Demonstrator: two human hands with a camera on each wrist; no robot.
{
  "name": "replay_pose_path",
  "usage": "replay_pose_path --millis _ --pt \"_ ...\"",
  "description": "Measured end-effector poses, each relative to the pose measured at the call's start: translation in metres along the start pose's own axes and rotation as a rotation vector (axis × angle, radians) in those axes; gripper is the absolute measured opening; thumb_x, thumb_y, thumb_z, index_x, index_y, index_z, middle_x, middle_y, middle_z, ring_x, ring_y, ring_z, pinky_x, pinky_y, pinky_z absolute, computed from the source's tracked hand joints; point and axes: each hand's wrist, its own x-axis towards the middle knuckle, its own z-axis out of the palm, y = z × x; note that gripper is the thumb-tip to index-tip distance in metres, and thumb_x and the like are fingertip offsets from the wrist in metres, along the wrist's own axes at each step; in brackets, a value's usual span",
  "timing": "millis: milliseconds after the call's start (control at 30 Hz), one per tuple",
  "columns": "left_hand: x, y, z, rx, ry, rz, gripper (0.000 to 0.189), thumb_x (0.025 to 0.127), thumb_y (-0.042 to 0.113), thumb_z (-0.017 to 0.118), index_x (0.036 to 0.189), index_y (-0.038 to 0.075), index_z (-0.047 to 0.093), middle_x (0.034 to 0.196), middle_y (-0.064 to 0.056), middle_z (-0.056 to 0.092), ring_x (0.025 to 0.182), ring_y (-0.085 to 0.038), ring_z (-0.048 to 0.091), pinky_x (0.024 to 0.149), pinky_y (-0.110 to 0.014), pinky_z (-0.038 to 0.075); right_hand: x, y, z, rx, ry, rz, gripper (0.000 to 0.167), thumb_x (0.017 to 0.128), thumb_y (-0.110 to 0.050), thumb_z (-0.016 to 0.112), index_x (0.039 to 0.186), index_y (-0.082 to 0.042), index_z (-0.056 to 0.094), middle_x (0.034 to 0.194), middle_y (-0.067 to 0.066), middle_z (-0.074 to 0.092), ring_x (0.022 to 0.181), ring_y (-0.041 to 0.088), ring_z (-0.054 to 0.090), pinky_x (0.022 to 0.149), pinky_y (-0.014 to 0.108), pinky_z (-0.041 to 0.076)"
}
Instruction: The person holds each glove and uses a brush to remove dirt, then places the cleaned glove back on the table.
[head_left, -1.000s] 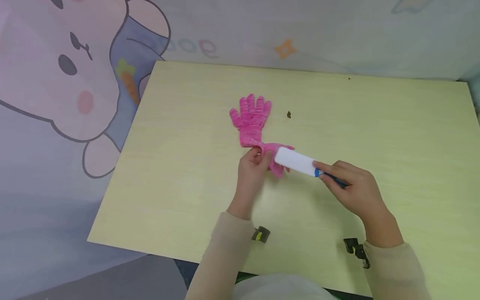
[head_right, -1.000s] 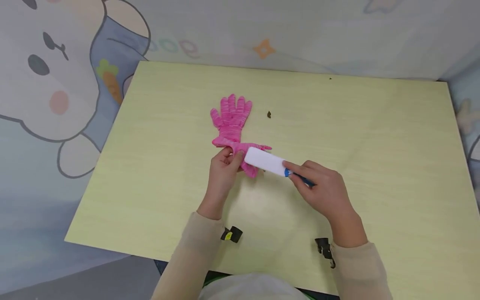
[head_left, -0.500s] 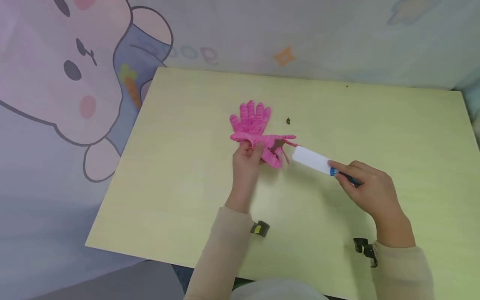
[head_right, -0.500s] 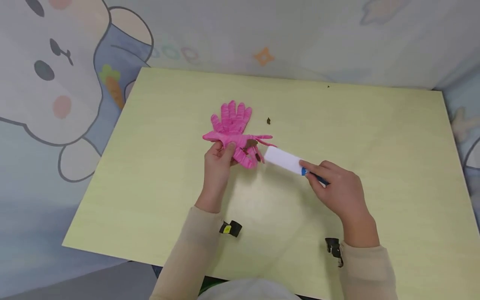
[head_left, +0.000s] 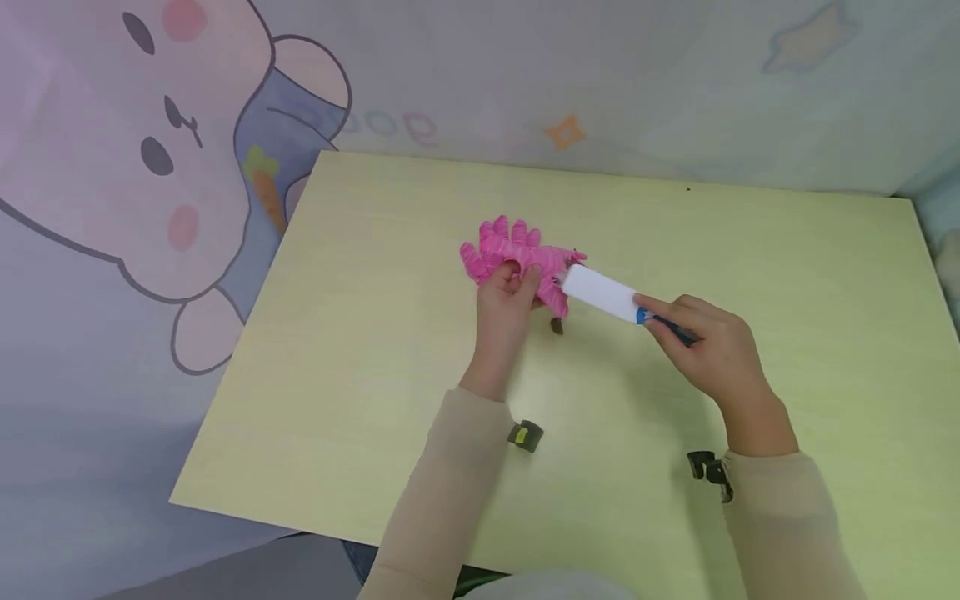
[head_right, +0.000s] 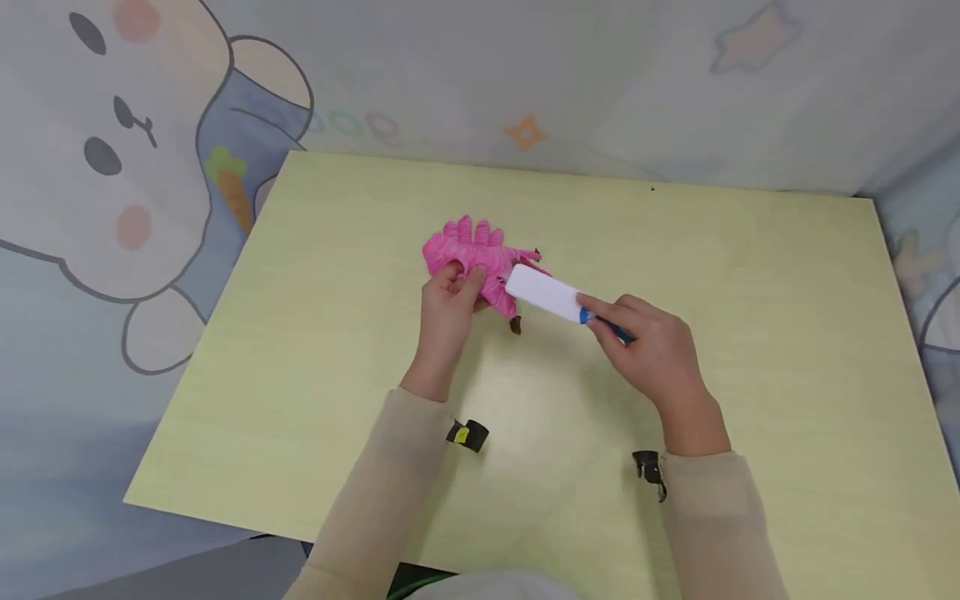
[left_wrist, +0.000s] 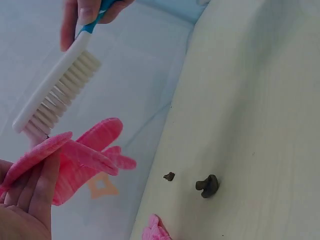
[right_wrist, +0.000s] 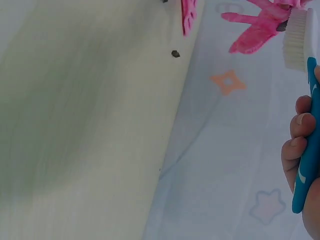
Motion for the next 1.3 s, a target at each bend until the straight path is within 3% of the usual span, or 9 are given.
replay_pose_path --millis 100,200,333,433,600,833,967,1133,1300 --pt "0.012 0.0 0.0 -0.075 0.028 -0.06 0.029 0.094 0.011 0.054 0.117 -0.007 0.055 0.096 -0.02 0.066 0.078 -0.021 0.067 0.07 -0.029 0.054 0.009 0.01 -0.003 -0.069 -0.034 -0.01 0.033 0.075 -0.005 0.072 0.107 -0.012 0.071 0.067 -0.001 0.054 0.053 0.006 0.034 0.045 0.022 0.027" --pt "0.02 0.002 -0.005 -0.122 0.113 -0.088 0.029 0.094 0.012 0.054 0.119 -0.003 0.056 0.099 -0.017 0.066 0.079 -0.019 0.067 0.065 -0.025 0.053 0.011 0.017 -0.006 -0.092 -0.019 0.028 0.031 0.075 -0.004 0.072 0.105 -0.012 0.072 0.069 0.0 0.057 0.054 0.003 0.034 0.046 0.021 0.026" --pt "0.027 0.006 -0.005 -0.047 0.103 -0.054 0.027 0.093 0.012 0.055 0.116 -0.002 0.057 0.093 -0.017 0.066 0.078 -0.02 0.066 0.065 -0.024 0.053 0.016 0.018 -0.01 0.122 0.083 0.117 0.033 0.073 0.009 0.07 0.103 -0.005 0.071 0.067 0.003 0.055 0.057 0.003 0.032 0.05 0.018 0.024" --pt "0.029 0.007 0.002 0.023 0.028 -0.038 0.025 0.093 0.013 0.056 0.111 -0.005 0.058 0.088 -0.018 0.066 0.077 -0.021 0.067 0.069 -0.027 0.054 0.026 0.012 -0.003 0.213 0.059 0.111 0.033 0.077 0.009 0.068 0.107 -0.005 0.07 0.069 0.005 0.055 0.058 0.007 0.034 0.051 0.019 0.026" --pt "0.027 0.004 0.009 -0.027 0.053 -0.074 0.025 0.093 0.013 0.056 0.111 -0.004 0.059 0.088 -0.015 0.067 0.076 -0.022 0.067 0.069 -0.028 0.054 0.022 0.015 0.01 0.083 -0.014 0.107 0.033 0.077 -0.001 0.071 0.108 -0.014 0.071 0.071 -0.001 0.056 0.058 0.006 0.035 0.05 0.019 0.026" --pt "0.031 -0.003 0.009 -0.162 0.083 -0.119 0.029 0.094 0.013 0.055 0.118 -0.003 0.056 0.099 -0.016 0.066 0.082 -0.024 0.067 0.072 -0.03 0.054 0.011 0.033 0.011 0.018 0.007 0.087 0.032 0.077 -0.004 0.071 0.107 -0.015 0.071 0.069 -0.001 0.054 0.057 0.006 0.035 0.049 0.02 0.025" --pt "0.036 0.0 0.004 -0.237 0.127 -0.086 0.03 0.095 0.011 0.053 0.119 -0.005 0.054 0.103 -0.019 0.064 0.089 -0.026 0.066 0.075 -0.033 0.054 0.011 0.032 0.008 0.065 0.054 0.137 0.034 0.074 0.003 0.072 0.105 -0.01 0.071 0.07 0.001 0.057 0.058 0.005 0.035 0.05 0.018 0.026" --pt "0.038 0.004 0.008 -0.111 0.079 -0.035 0.023 0.093 0.01 0.056 0.11 -0.005 0.058 0.093 -0.02 0.066 0.082 -0.024 0.067 0.073 -0.03 0.054 0.018 0.022 0.008 0.282 0.132 0.164 0.035 0.074 0.015 0.068 0.104 -0.002 0.07 0.071 0.004 0.057 0.059 0.006 0.037 0.05 0.019 0.028" --pt "0.033 0.008 0.016 -0.032 0.036 -0.019 0.023 0.092 0.012 0.057 0.108 -0.004 0.059 0.089 -0.016 0.067 0.08 -0.022 0.068 0.071 -0.027 0.054 0.019 0.018 0.009 0.165 0.084 0.103 0.034 0.074 0.008 0.07 0.106 -0.006 0.07 0.073 0.004 0.06 0.06 0.007 0.038 0.051 0.019 0.028"
